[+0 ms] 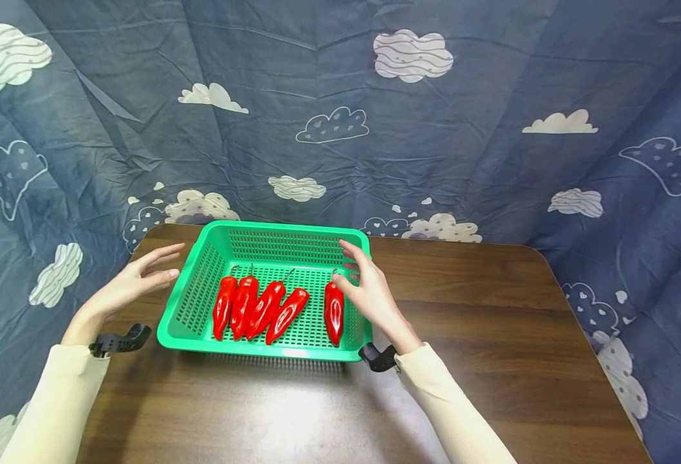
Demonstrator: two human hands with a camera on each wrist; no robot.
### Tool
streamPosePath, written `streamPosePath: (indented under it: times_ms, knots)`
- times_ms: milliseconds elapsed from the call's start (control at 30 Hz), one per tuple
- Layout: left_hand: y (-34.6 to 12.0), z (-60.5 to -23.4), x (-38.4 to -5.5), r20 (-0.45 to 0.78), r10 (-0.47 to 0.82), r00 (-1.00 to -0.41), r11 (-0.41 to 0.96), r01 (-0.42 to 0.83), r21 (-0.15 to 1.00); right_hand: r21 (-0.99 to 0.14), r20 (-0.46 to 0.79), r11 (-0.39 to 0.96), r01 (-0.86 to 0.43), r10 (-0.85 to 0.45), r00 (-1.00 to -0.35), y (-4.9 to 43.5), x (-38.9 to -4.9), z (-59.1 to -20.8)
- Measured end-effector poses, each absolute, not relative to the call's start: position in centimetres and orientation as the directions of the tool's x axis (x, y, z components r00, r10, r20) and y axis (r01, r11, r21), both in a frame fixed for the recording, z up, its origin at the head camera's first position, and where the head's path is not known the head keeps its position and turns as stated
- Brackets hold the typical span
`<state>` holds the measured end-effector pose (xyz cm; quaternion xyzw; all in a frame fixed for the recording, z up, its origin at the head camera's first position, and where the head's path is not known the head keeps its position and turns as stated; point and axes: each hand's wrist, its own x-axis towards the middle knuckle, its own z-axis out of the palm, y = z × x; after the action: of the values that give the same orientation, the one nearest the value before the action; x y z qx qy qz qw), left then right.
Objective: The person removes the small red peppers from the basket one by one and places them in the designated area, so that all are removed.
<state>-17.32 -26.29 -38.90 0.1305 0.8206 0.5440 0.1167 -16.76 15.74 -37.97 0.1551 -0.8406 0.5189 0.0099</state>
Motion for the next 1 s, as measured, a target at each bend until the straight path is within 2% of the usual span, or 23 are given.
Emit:
streamPosePath:
  times_ms: [200, 567, 800, 1000]
  knots:
    - [-27.2, -40.8, -18.1, -0.098, 0.420, -0.902, 0.333, 0.053, 0.941, -0.898, 0.086, 0.400, -0.186, -0.255, -0.963, 15.3, -17.0, -38.2]
    - [-27.2, -42.9, -18.7, -0.163, 0.483, -0.860, 0.255, -0.039, 0.966, -0.927, -0.035, 0.367, -0.072, -0.277, -0.960, 14.7, -17.4, -38.9]
    - [-26.6, -43.8, -19.2, -0.153, 0.465, -0.872, 0.282, -0.018, 0.959, -0.933, -0.081, 0.359, -0.031, -0.293, -0.953, 14.4, -17.6, -39.6]
    - [-26.0, -44.7, -19.7, -0.149, 0.468, -0.871, 0.200, -0.060, 0.978, -0.949, -0.114, 0.315, 0.009, -0.317, -0.941, 14.2, -17.8, -40.0]
